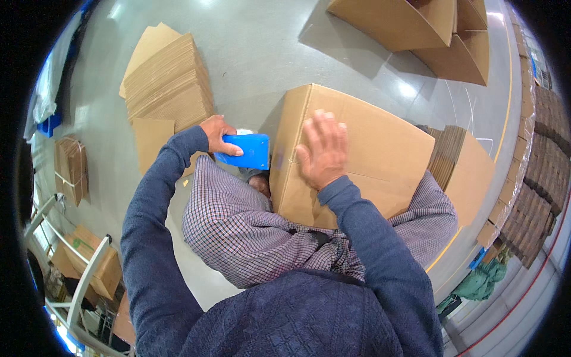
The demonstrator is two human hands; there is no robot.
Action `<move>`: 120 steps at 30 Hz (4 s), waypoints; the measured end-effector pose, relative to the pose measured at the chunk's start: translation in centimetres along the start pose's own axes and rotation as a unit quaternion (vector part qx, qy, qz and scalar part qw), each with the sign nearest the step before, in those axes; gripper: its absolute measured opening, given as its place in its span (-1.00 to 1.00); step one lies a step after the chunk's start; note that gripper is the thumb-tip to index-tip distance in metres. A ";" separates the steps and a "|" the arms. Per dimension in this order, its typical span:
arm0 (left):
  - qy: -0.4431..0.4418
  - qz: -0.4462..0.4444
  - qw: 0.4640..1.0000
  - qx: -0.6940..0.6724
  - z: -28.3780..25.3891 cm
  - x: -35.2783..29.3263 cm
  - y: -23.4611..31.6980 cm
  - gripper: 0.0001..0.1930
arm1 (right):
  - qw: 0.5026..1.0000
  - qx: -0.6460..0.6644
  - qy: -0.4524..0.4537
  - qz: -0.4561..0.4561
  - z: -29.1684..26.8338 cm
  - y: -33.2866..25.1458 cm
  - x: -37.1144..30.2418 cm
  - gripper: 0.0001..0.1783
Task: The person sits on the floor and assembles flat cardboard sheets into boxes. They fold the flaps, close the boxes, and seal them with a tape dispenser. Completed boxes are stacked nearby.
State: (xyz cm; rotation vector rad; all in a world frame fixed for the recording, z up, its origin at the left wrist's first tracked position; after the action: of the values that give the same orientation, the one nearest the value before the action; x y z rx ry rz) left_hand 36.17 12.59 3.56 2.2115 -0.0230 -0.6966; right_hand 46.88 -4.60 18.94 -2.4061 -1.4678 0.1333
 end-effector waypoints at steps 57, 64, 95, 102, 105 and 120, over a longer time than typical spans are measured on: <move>0.347 0.207 0.912 0.073 1.0 7.2 36.7 -0.71 | 0.448 0.474 0.331 0.682 5.1 25.2 -40.5 0.27; 0.486 -0.144 0.853 0.121 -11.2 9.7 18.2 -0.45 | 0.645 0.437 0.377 0.501 -0.1 24.4 -32.9 0.15; 0.337 -0.166 0.819 -0.434 4.1 10.2 12.1 -0.25 | 0.755 0.447 0.226 0.424 1.7 32.6 -21.4 -0.15; 0.552 -0.047 0.831 -0.052 -2.8 6.4 23.5 -0.52 | 0.950 0.095 0.203 0.215 -8.2 13.6 -21.6 -0.32; 0.529 0.090 0.840 -0.078 -4.7 8.7 31.5 -0.54 | 0.989 0.076 0.071 0.109 -6.7 8.4 -20.3 -0.21; 0.311 -0.149 0.913 0.218 -5.3 17.3 38.4 -0.52 | 0.999 -0.031 0.022 0.016 -3.9 7.5 -19.3 -0.18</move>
State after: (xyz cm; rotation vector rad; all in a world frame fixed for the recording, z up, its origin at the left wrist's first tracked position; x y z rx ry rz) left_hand 61.30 -13.94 25.22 2.8144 0.5413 -0.1069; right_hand 45.15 -25.59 18.66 -2.4660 -1.4335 0.0418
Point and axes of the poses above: each hand's wrist, its own x-axis towards the middle knuckle, its own z-axis out of the palm, y = z × x, the point moved 10 cm from there along x, towards the middle knuckle, and after that the axes turned 1 degree about -z, right-handed, at the moved point
